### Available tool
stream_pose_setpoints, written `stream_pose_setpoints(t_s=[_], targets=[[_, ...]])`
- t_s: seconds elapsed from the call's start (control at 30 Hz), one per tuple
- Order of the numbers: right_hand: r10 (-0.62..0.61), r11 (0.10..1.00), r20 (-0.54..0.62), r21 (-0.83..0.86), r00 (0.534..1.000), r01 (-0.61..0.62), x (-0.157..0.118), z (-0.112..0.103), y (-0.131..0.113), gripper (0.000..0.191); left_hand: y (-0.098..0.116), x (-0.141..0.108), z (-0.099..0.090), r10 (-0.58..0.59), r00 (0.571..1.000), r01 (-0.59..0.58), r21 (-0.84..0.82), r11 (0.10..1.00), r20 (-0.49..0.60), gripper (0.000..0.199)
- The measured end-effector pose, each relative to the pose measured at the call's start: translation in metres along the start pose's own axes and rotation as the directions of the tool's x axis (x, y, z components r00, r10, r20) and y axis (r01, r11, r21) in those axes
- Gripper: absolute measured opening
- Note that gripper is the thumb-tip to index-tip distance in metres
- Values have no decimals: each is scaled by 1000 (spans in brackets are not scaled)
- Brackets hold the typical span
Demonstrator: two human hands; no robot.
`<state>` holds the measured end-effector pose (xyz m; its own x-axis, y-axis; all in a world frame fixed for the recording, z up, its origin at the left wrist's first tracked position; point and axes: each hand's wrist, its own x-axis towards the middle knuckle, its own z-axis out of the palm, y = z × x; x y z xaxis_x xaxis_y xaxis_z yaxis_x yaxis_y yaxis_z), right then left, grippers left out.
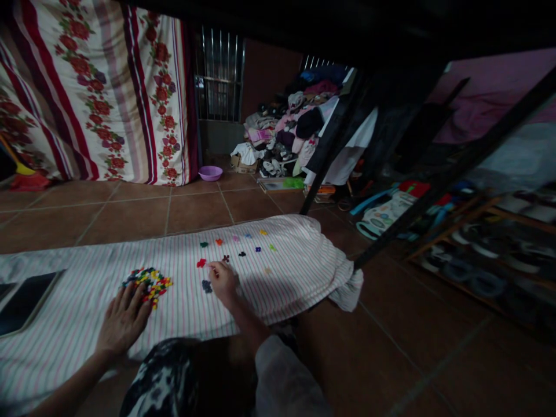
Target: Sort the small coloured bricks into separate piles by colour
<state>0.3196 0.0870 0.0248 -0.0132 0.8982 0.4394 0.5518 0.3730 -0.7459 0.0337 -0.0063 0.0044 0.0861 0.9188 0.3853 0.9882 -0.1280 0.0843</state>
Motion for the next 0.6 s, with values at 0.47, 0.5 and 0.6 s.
stream_pose_setpoints(t_s=[0.47, 0.5, 0.6], targets=[[261, 901, 22, -364, 965, -235, 106, -54, 74, 25, 11, 15, -8, -188, 979, 183, 69, 981, 80, 47], [285, 884, 26, -394, 958, -252, 112, -53, 75, 25, 11, 15, -8, -182, 980, 177, 69, 982, 84, 46], [320, 851, 42, -451, 947, -267, 124, -47, 80, 26, 11, 15, -8, -167, 981, 160, 71, 984, 103, 44]])
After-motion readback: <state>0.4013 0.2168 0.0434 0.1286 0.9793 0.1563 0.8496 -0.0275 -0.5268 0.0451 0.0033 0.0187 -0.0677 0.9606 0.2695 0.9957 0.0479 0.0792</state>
